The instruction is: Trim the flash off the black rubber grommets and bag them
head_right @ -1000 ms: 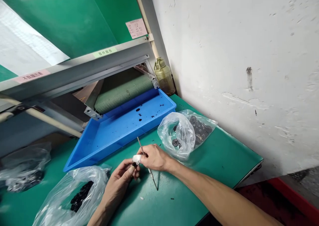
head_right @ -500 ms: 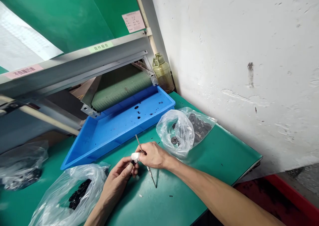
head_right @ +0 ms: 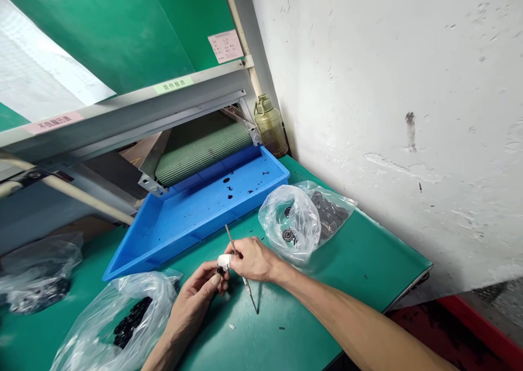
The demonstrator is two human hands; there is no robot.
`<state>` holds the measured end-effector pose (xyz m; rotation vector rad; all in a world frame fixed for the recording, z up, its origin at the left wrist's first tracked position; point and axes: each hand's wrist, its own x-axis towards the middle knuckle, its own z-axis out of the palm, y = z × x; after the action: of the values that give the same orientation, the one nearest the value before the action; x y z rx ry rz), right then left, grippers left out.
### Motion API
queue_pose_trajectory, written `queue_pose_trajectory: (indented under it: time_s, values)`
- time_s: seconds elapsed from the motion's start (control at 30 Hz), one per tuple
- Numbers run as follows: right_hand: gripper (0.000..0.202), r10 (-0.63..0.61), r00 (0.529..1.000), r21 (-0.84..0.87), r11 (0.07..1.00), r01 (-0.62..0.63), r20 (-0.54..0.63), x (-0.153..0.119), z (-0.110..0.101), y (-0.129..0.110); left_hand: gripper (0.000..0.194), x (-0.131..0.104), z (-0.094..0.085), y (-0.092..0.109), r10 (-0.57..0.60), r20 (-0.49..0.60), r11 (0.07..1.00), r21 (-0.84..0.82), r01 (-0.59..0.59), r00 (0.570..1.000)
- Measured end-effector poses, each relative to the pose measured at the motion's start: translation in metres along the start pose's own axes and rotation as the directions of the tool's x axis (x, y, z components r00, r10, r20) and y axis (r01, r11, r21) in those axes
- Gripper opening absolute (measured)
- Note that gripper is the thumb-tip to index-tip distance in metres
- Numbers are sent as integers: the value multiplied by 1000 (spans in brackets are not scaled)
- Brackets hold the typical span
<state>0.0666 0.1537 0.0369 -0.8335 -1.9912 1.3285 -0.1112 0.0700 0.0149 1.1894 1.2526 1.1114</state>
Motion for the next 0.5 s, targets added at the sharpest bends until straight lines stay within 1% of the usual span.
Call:
queue_pose_trajectory:
  time_s: [0.13,0.33,0.5]
  values:
    - [13,-1,1000,4,1000,1,-2,-1,0,-1,25,0,-1,-1,4,8,1000,-24,-3,1000]
    - [13,1,1000,-20,1000,-1,1,0,1,0,30,1,1,1,-6,-16,1000,-27,6,1000]
    - [12,1,1000,-23,1000,-1,-4,0,2,1,32,1,-1,-2,5,-1,1000,-22,-5,1000]
